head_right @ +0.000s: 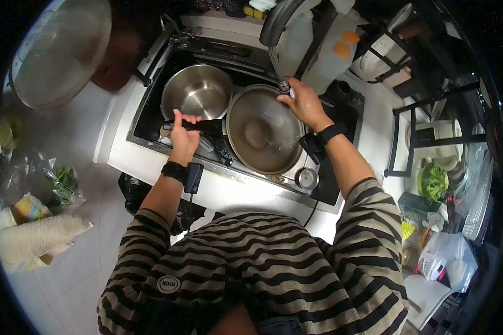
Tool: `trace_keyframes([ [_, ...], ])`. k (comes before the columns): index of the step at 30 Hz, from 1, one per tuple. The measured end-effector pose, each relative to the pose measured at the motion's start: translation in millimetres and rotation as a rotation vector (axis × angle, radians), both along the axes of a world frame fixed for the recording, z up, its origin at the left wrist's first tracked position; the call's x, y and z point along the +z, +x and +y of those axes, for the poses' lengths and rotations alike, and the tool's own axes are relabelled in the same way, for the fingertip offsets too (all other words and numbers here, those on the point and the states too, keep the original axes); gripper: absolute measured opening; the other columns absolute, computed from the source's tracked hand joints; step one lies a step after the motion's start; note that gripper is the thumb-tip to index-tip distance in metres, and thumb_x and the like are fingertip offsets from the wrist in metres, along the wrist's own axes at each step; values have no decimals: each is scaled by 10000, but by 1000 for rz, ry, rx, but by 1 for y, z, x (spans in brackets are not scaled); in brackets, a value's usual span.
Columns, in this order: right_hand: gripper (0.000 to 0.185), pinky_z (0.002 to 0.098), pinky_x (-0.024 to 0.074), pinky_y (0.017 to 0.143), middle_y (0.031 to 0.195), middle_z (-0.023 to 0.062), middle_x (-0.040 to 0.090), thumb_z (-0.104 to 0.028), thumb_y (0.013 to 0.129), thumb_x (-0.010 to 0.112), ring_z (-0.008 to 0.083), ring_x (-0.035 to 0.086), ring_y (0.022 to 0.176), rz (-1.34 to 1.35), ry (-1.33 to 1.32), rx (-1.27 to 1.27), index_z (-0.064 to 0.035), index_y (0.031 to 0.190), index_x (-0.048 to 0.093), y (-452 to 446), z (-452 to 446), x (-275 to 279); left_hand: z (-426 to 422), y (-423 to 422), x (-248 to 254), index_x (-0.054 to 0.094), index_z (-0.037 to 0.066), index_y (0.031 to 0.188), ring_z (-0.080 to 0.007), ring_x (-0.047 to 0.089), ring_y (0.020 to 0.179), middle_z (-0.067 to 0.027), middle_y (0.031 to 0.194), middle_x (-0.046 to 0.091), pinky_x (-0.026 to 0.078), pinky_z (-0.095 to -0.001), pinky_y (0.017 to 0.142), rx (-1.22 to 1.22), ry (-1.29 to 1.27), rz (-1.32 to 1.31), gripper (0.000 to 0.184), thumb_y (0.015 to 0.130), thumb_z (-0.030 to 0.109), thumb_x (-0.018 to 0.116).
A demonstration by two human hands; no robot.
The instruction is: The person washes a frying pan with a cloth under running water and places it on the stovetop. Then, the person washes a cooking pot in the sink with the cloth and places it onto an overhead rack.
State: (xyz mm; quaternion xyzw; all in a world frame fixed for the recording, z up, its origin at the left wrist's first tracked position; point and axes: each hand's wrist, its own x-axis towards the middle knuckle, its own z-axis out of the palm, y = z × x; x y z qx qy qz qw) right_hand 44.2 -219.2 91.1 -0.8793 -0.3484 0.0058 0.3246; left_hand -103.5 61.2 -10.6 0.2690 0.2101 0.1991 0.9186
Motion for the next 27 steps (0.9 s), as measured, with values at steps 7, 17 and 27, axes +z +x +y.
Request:
trace_keyframes([
  [7, 364, 235, 436, 420, 672, 38, 530, -284, 782, 654, 84, 500, 463, 576, 100, 34, -38, 999, 495, -63, -36, 2, -5, 3, 5, 383, 97, 603, -164, 379, 603, -18, 602, 356, 374, -294, 654, 104, -109, 7, 442, 861, 438, 497],
  [17, 296, 224, 442, 453, 776, 33, 560, -192, 780, 657, 75, 510, 511, 490, 644, -71, -41, 992, 516, -66, 59, -14, -24, 3, 34, 372, 109, 592, -152, 354, 571, -8, 585, 328, 367, -302, 634, 115, -93, -5, 438, 872, 428, 482],
  [27, 407, 376, 470, 653, 906, 165, 583, -294, 753, 657, 333, 585, 795, -182, 112, -54, -44, 1043, 519, -16, -5, -17, -47, 15, 109, 373, 103, 606, -141, 336, 575, -5, 596, 324, 337, -291, 611, 65, 88, -138, 427, 878, 413, 483],
])
